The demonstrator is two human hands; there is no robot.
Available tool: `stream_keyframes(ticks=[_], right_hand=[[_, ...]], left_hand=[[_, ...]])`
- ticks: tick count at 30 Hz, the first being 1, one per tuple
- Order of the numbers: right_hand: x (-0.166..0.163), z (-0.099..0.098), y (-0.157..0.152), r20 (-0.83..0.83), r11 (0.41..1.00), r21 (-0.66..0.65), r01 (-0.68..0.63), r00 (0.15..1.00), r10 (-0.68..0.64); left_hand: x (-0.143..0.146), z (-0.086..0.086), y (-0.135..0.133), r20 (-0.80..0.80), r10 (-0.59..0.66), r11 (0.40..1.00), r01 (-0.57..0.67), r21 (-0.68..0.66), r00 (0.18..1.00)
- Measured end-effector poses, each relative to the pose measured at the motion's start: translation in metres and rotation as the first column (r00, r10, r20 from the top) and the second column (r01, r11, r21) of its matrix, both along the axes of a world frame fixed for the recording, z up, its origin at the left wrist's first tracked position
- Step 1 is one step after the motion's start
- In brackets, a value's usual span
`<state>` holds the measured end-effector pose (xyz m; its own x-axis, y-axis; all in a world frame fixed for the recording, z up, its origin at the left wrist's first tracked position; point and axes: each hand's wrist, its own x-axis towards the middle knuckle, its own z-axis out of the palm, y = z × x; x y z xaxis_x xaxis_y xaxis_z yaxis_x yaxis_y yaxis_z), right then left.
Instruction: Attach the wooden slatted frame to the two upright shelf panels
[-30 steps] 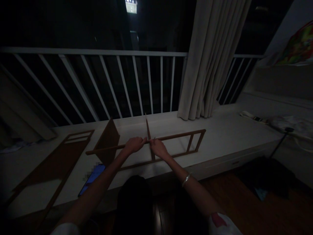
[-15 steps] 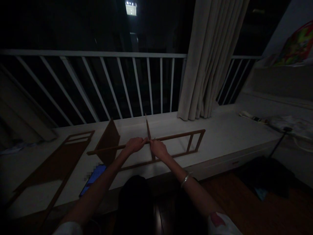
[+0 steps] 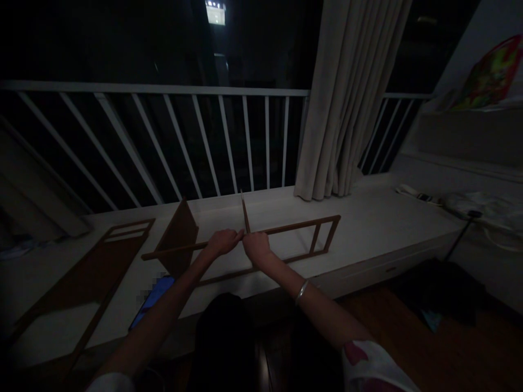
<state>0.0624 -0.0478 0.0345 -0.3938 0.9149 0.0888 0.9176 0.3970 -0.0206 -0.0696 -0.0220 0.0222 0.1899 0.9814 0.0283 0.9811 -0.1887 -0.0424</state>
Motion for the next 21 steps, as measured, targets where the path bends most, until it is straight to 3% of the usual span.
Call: stream_keyframes(ticks=[8, 15, 21], right_hand=[[0.016, 0.006, 0.008, -0.051, 0.996, -0.078, -0.033, 0.998, 0.029], [0.024, 0.001, 0.014, -0.215, 0.981, -0.184, -0.070, 0.976, 0.029], [0.024, -0.007, 0.014, -0.297, 0.978, -0.201, -0.051, 0.955, -0.011]], left_hand=[[0.001, 0.001, -0.001, 0.000, 0.016, 1.000, -0.016, -0.001, 1.000], [0.001, 0.002, -0.002, -0.007, -0.008, 1.000, 0.008, -0.007, 1.000], [0.001, 0.000, 0.000, -0.006, -0.001, 1.000, 0.001, 0.015, 1.000]])
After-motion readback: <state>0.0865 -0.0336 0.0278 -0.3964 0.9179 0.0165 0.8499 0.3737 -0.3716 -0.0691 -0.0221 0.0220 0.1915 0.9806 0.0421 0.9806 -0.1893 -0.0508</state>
